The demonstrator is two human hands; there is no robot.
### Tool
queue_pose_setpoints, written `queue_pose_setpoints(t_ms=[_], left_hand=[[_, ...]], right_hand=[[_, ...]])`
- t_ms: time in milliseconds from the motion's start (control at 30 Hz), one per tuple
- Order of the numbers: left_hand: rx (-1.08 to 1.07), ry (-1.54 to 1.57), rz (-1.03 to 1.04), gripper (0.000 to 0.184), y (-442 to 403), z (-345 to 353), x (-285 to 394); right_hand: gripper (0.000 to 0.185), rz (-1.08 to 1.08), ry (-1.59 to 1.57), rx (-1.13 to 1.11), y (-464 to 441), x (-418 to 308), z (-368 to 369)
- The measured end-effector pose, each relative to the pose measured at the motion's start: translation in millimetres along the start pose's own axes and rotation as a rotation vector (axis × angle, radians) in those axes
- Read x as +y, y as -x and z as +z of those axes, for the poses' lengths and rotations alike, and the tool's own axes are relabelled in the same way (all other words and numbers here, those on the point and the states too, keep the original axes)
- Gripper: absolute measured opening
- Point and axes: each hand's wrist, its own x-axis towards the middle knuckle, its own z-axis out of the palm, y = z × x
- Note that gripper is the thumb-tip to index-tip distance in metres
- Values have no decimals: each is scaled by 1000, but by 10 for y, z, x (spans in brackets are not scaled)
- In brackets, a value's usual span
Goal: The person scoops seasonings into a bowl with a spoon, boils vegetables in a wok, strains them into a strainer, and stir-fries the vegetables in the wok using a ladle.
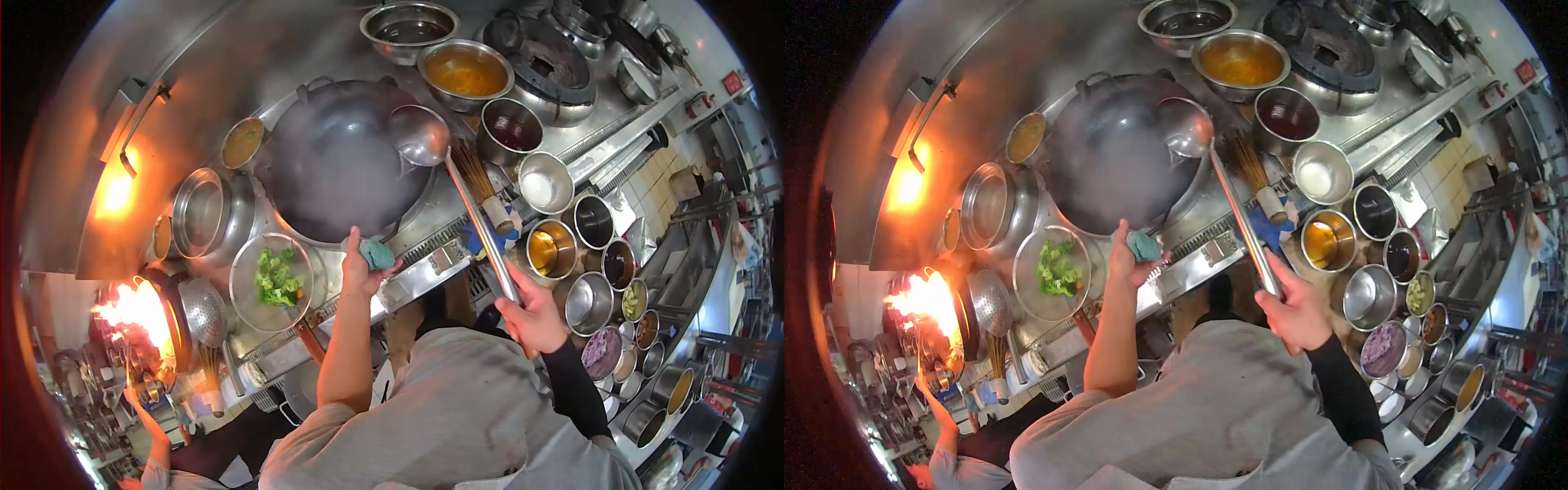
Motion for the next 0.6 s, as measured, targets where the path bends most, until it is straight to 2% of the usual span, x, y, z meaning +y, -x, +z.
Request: queue_pose_setpoints(t_ms=[33, 133, 200, 333, 367, 433, 467, 500, 533, 600], left_hand=[[-50, 25, 53, 38, -68, -14, -30], [51, 124, 221, 36, -237, -51, -184], [39, 181, 222, 32, -280, -85, -174], [32, 316, 285, 29, 161, 314, -347], [-31, 281, 330, 29, 151, 187, -521], [56, 113, 405, 28, 359, 510, -899], [-21, -52, 343, 25, 396, 621, -1089], [-32, -148, 203, 27, 622, 1015, -1195], [-184, -294, 170, 37, 562, 1167, -1390], [-376, -490, 214, 42, 500, 1693, -1673]], right_hand=[[65, -107, 136, 59, -83, 151, -3], [63, -300, 479, 236, 67, 276, -230], [62, -375, 697, 365, 301, 310, -503], [61, -110, 724, 484, 831, 495, -1063], [61, -252, 738, 544, 847, 643, -1208], [62, -197, 757, 544, 851, 724, -1403], [62, -168, 768, 546, 856, 738, -1470], [62, -37, 792, 526, 818, 707, -1505], [62, -55, 806, 530, 766, 729, -1547], [63, -93, 833, 533, 616, 895, -1609]])
